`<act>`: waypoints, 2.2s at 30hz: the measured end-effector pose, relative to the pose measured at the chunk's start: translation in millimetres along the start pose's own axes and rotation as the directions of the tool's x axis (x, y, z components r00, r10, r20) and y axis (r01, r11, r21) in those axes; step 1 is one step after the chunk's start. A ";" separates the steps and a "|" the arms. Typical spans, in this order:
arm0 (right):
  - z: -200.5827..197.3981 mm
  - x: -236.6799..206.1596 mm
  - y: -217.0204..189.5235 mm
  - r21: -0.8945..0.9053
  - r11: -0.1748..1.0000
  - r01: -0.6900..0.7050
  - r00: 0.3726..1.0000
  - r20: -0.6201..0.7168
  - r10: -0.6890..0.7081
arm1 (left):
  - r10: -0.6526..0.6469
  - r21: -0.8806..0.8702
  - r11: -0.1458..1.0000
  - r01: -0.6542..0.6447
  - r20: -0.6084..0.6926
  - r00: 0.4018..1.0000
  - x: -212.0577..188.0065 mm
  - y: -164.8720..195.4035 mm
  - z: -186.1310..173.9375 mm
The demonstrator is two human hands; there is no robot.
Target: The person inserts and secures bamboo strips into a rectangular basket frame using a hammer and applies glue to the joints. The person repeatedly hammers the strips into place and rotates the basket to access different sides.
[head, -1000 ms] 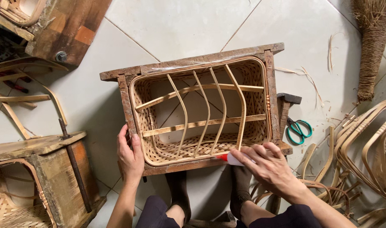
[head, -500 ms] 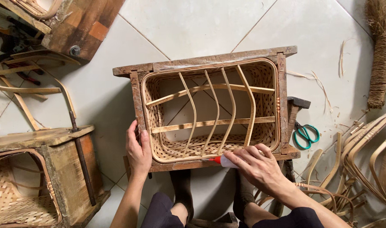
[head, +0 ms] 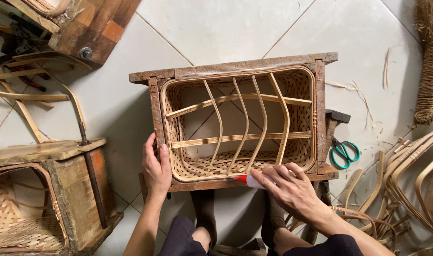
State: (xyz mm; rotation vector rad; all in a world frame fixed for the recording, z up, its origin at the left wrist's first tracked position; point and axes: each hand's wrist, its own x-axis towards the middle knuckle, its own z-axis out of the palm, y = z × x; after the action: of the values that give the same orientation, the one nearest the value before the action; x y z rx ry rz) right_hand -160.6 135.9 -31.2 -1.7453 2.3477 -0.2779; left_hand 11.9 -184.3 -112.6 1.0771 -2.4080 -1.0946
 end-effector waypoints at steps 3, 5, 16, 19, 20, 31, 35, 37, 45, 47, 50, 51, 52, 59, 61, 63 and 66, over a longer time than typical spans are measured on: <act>-1.9 -6.7 3.7 -0.035 0.999 0.008 1.000 0.031 -0.007 | 0.004 0.008 1.000 -0.004 0.001 1.000 0.4 -1.1 0.2; -6.1 -12.6 8.9 -0.050 0.999 -0.001 0.998 0.056 0.003 | -0.013 0.004 1.000 0.013 0.009 1.000 0.9 -1.4 0.4; -0.9 12.2 -8.5 0.140 0.988 -0.059 0.997 -0.040 0.065 | 0.017 -0.021 1.000 -0.018 -0.039 0.999 1.0 -0.7 0.7; 9.4 26.8 -20.8 0.146 0.989 -0.028 0.998 -0.043 0.034 | 0.022 -0.017 1.000 -0.023 -0.044 0.999 1.6 -0.8 0.1; 11.3 29.9 -23.0 0.151 0.988 -0.019 0.999 -0.041 0.026 | 0.023 -0.019 1.000 -0.024 -0.047 0.999 1.7 -0.7 0.0; 18.0 33.2 -30.1 0.053 0.998 0.038 0.997 -0.068 -0.035 | 0.034 -0.019 0.999 -0.035 -0.042 0.999 1.8 -3.5 -0.7; 14.3 29.1 -28.7 -0.036 0.998 0.048 0.998 -0.031 -0.049 | 0.039 -0.017 0.999 -0.040 -0.043 0.998 2.2 -3.4 -1.0; 6.5 24.1 -25.8 -0.011 0.999 0.033 0.999 0.005 -0.033 | 0.028 -0.018 0.999 -0.029 -0.036 0.999 2.4 -2.9 -1.2; 0.5 30.9 -29.9 0.157 0.988 -0.014 1.000 -0.001 0.014 | 0.035 -0.040 0.998 -0.037 -0.053 0.998 1.8 -0.8 -1.4; 11.2 43.0 -36.6 0.149 0.988 0.044 0.999 -0.025 -0.040 | 0.047 -0.042 0.998 -0.050 -0.061 0.997 1.6 -0.7 -1.8; 19.9 51.3 -47.4 0.190 0.981 0.043 0.999 -0.037 -0.037 | 0.051 -0.033 0.998 -0.053 -0.065 0.997 1.8 -1.5 -2.4; 21.9 53.7 -49.6 0.182 0.982 0.053 0.998 -0.047 -0.045 | 0.044 -0.034 0.998 -0.047 -0.062 0.997 2.0 -2.0 -2.6; 23.1 55.2 -51.6 0.173 0.983 0.061 0.997 -0.057 -0.052 | 0.039 -0.036 0.999 -0.041 -0.058 0.998 2.0 -2.7 -2.4; 25.8 59.3 -56.5 0.122 0.989 0.078 0.995 -0.075 -0.069 | 0.048 -0.034 0.998 -0.050 -0.059 0.997 1.6 -7.7 -0.5; 27.3 58.5 -57.9 0.094 0.992 0.081 0.995 -0.063 -0.076 | 0.043 -0.027 0.999 -0.045 -0.057 0.997 1.9 -8.5 -0.9; 29.2 56.0 -58.6 0.068 0.994 0.081 0.995 -0.059 -0.077 | 0.028 -0.051 0.998 -0.030 -0.054 0.998 2.0 -8.6 -1.5; 33.6 49.6 -56.3 0.026 0.997 0.075 0.996 -0.046 -0.074 | 0.012 -0.056 0.998 -0.014 -0.040 0.999 1.7 -8.1 -0.8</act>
State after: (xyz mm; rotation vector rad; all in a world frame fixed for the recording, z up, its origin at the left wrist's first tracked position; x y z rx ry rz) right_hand -113.6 71.3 -50.9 -1.8342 2.3008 -0.3634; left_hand 15.4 -189.5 -118.1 1.0538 -2.3361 -1.1184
